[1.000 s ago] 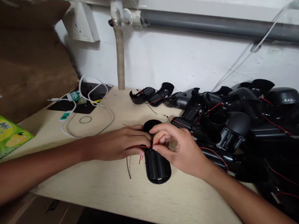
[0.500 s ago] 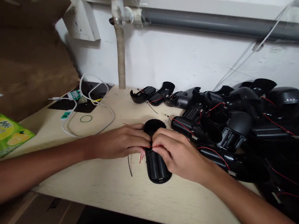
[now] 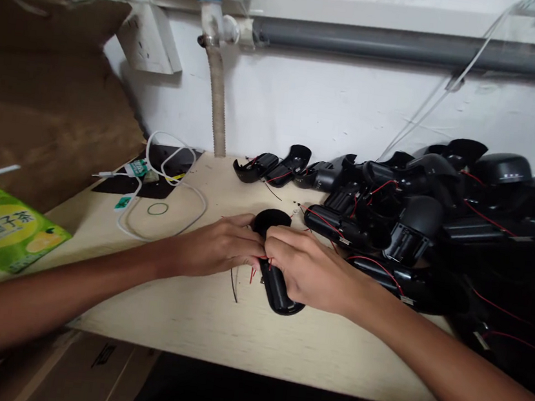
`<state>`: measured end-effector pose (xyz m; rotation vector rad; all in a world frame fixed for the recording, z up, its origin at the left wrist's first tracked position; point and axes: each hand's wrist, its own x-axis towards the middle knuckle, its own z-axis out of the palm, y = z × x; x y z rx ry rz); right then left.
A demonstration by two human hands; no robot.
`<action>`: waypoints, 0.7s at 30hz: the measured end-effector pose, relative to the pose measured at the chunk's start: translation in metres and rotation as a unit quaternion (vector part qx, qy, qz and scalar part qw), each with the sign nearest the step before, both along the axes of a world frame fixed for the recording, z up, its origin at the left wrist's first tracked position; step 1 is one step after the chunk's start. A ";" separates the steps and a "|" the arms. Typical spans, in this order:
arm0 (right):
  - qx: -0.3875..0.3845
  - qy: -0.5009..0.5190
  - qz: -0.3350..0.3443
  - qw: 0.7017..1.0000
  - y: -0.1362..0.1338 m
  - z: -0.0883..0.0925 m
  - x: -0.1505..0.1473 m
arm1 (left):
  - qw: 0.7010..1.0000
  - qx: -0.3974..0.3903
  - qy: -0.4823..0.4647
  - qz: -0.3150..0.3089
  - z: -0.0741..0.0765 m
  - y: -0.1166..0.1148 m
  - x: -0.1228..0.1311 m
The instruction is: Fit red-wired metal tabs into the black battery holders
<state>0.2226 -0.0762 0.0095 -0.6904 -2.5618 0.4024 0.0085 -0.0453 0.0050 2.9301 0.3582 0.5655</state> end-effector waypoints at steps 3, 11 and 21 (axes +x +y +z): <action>-0.009 0.011 0.005 1.000 0.001 0.002 0.000 | 1.000 0.008 0.001 -0.002 0.001 0.000 0.002; -0.015 0.077 -0.057 0.995 0.000 -0.002 0.000 | 0.998 0.053 -0.021 0.001 -0.003 0.005 0.000; -0.076 0.191 -0.220 0.954 -0.002 -0.008 -0.006 | 0.976 0.183 -0.114 0.019 0.005 0.000 0.002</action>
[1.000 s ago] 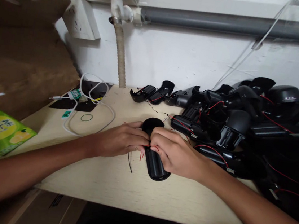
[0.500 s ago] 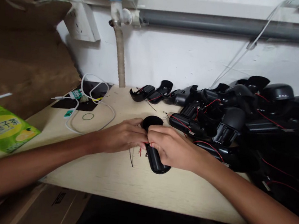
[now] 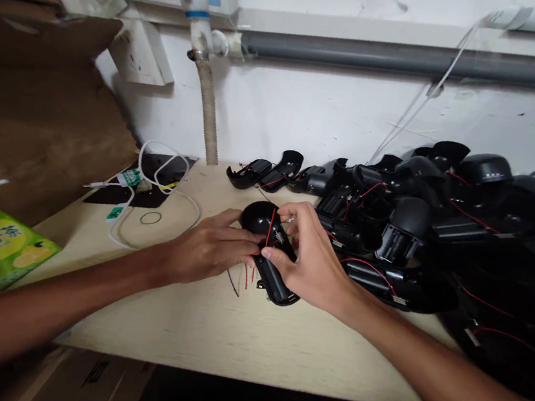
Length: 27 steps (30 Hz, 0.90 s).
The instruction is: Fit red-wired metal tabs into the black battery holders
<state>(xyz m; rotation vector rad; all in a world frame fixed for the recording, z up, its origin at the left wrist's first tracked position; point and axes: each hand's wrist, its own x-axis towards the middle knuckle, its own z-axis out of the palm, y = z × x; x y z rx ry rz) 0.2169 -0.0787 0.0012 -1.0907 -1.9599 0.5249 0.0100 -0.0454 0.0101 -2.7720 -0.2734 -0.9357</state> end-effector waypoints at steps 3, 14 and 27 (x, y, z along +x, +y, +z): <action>-0.066 0.053 0.007 0.996 -0.002 -0.003 -0.002 | 0.999 0.052 0.000 0.013 0.002 -0.002 0.000; -0.236 0.164 0.114 0.951 0.002 0.002 -0.007 | 0.994 0.096 0.011 0.045 0.008 -0.017 0.002; -0.414 0.280 0.206 0.841 0.006 0.014 0.001 | 0.993 0.111 -0.016 0.043 0.006 -0.009 -0.001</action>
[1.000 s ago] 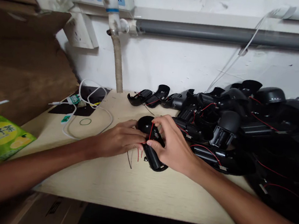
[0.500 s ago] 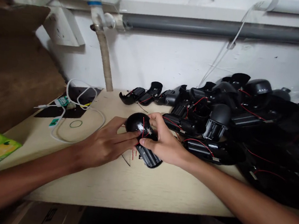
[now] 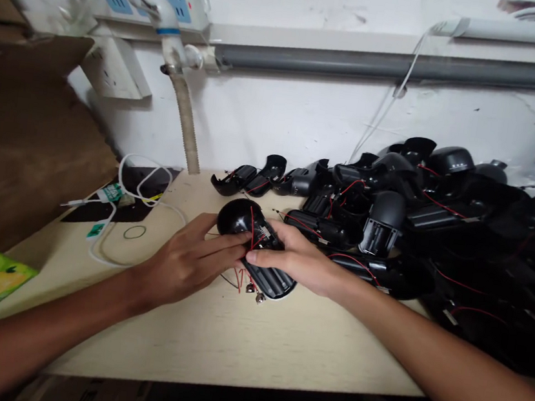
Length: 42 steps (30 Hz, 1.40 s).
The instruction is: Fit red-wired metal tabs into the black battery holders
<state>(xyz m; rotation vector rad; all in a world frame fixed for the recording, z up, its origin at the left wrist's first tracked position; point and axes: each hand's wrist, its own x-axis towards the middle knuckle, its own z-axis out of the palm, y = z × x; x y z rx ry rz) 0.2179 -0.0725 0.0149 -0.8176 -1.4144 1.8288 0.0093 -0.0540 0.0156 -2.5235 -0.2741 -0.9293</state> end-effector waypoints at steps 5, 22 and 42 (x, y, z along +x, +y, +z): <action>-0.043 0.026 -0.011 0.999 -0.005 -0.001 -0.004 | 1.000 0.019 0.007 0.023 -0.001 0.000 0.002; 0.021 -0.160 0.352 0.922 -0.018 0.025 0.032 | 0.931 -0.245 -0.270 -0.037 0.002 0.003 -0.010; 0.184 -0.184 0.248 0.933 -0.004 0.031 0.027 | 0.952 -0.281 -0.116 -0.033 0.002 0.009 -0.005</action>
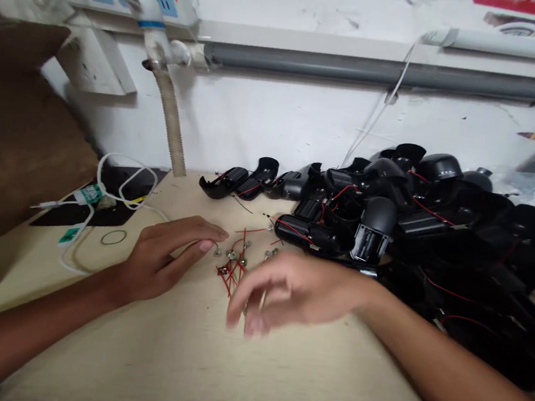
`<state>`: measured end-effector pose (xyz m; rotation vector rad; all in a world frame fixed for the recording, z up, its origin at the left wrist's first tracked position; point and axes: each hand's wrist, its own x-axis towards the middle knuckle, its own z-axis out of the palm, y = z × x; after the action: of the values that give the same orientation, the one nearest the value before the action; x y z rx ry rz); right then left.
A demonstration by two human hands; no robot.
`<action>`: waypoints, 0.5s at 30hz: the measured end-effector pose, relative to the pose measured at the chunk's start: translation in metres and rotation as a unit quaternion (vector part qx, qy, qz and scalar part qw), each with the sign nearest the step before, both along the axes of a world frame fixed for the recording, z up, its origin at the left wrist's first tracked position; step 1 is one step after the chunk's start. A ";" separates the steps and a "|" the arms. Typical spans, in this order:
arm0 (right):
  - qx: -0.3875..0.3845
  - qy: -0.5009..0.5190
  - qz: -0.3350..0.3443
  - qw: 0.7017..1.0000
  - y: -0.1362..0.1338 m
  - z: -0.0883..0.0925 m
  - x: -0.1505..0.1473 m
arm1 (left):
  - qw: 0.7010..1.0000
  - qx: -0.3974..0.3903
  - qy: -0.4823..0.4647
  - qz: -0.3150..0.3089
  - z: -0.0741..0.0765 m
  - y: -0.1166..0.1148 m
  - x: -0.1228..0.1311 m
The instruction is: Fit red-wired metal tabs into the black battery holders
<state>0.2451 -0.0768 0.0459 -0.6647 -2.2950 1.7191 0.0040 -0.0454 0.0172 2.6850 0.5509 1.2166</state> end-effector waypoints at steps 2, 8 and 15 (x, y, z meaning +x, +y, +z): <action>0.182 -0.012 -0.198 0.963 0.010 -0.003 0.006 | 1.000 -0.004 0.012 -0.001 -0.002 0.001 0.000; 0.479 -0.195 -0.335 0.787 0.038 -0.022 0.026 | 0.999 -0.025 0.043 -0.003 -0.006 0.002 -0.002; 0.488 -0.303 -0.265 0.774 0.036 -0.027 0.029 | 0.998 -0.045 0.039 0.010 -0.005 0.000 -0.002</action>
<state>0.2745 -0.0405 0.0189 -1.4954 -2.5184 -0.0673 0.0024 -0.0455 0.0122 2.6663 0.6282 1.0676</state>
